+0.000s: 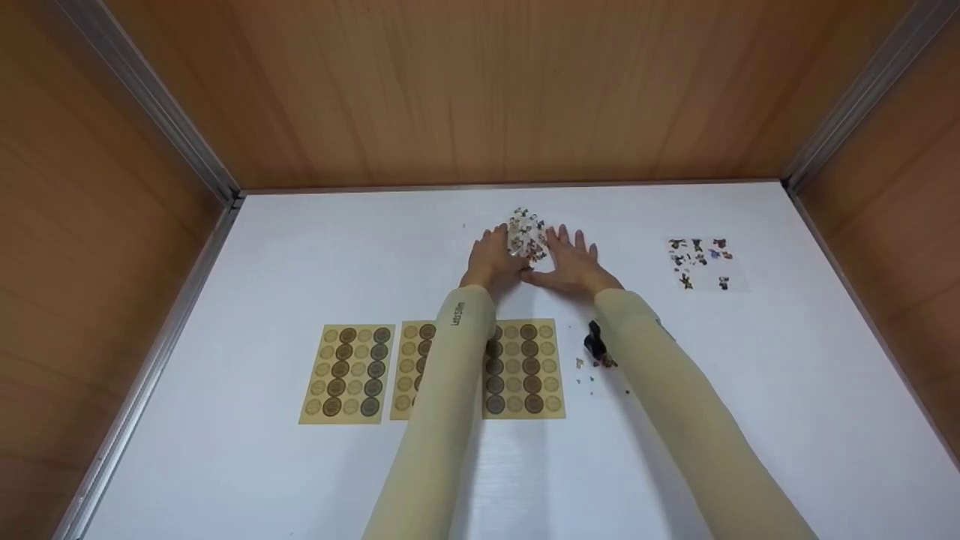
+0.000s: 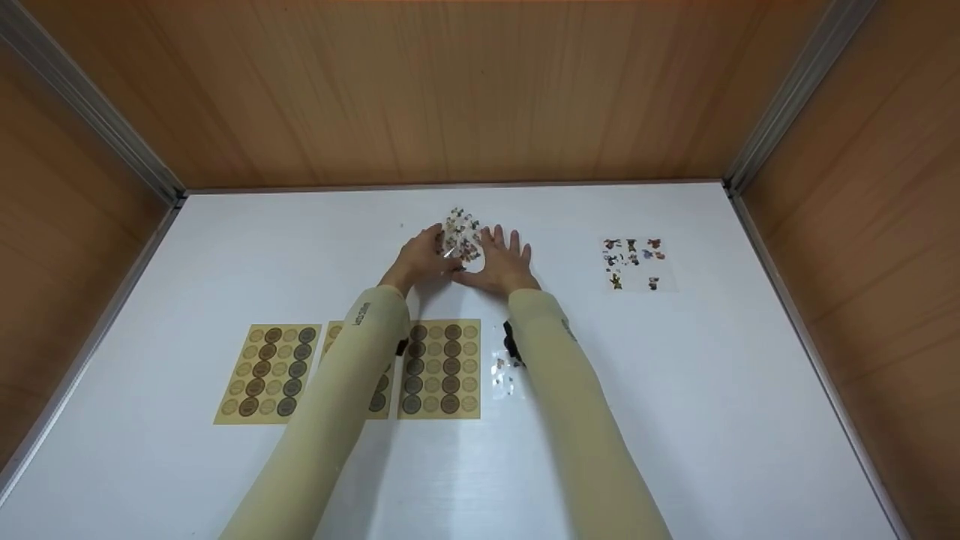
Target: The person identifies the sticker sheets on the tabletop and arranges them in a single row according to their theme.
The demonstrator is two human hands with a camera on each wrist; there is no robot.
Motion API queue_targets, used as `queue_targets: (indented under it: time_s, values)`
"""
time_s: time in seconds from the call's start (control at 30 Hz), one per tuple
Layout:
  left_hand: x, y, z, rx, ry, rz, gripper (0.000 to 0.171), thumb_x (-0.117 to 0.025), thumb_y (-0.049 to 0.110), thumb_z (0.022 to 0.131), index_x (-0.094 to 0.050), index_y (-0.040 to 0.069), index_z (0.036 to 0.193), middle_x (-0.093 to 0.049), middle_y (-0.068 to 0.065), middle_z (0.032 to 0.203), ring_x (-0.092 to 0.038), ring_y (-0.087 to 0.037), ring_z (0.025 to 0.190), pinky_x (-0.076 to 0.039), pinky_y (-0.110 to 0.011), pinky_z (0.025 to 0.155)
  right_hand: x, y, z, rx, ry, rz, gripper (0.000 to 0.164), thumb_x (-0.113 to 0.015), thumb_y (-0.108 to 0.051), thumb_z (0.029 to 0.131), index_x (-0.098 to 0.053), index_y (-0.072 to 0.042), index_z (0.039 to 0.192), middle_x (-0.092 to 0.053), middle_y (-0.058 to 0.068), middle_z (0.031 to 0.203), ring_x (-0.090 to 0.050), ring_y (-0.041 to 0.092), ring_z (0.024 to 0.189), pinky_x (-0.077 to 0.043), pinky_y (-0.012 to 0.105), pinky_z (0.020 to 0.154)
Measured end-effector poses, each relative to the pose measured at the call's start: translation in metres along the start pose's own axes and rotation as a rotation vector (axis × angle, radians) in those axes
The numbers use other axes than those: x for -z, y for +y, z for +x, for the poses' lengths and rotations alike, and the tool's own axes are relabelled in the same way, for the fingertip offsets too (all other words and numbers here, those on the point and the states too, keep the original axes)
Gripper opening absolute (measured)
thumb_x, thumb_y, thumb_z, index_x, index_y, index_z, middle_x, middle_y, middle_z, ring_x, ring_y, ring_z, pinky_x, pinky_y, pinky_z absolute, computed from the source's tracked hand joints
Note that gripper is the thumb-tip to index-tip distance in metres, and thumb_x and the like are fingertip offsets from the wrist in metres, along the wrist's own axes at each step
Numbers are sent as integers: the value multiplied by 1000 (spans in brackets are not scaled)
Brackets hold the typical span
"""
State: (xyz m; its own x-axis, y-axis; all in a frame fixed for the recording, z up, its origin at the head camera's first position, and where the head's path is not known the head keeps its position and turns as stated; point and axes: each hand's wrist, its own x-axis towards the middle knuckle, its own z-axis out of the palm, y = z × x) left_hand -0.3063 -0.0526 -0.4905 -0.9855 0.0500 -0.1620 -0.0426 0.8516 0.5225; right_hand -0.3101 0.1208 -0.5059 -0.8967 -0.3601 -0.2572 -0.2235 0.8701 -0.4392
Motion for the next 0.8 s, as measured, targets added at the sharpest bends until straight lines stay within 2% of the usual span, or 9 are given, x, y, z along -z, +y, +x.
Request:
queue_targets:
  time_s: [0.23, 0.47, 0.67, 0.8]
  values:
    - [0, -2, -2, -21, -8, -36, 77, -75, 29, 92, -38, 4, 155, -43, -14, 156, -34, -33, 147, -23, -44, 123, -1, -1, -2, -2, 40, 71, 114, -67, -65, 88, -5, -5, 163, 1, 19, 168, 10, 43, 152, 8, 57, 122]
    - [2, -6, -6, -32, -17, -101, 62, -73, 26, 94, -49, 9, 149, -54, -9, 147, -44, -30, 140, -30, -44, 120, -2, -4, -1, -17, 38, 108, 118, -70, -65, 86, -3, -5, 163, 0, 19, 168, 11, 42, 152, 10, 57, 121]
    - [5, -8, -7, 19, -46, -253, 66, -58, 38, 103, -36, 8, 157, -44, -12, 156, -37, -31, 146, -27, -44, 121, -3, -4, 3, 16, 67, 146, 124, -75, -61, 84, 4, -6, 162, 0, 17, 168, 7, 40, 153, 12, 60, 119]
    - [5, -10, -5, 38, -50, -347, 66, -43, 47, 107, -31, 8, 159, -42, -13, 158, -34, -31, 147, -26, -45, 122, -3, -4, 5, 48, 105, 192, 130, -83, -51, 81, 10, -7, 161, 2, 17, 168, 2, 33, 154, 8, 60, 120]
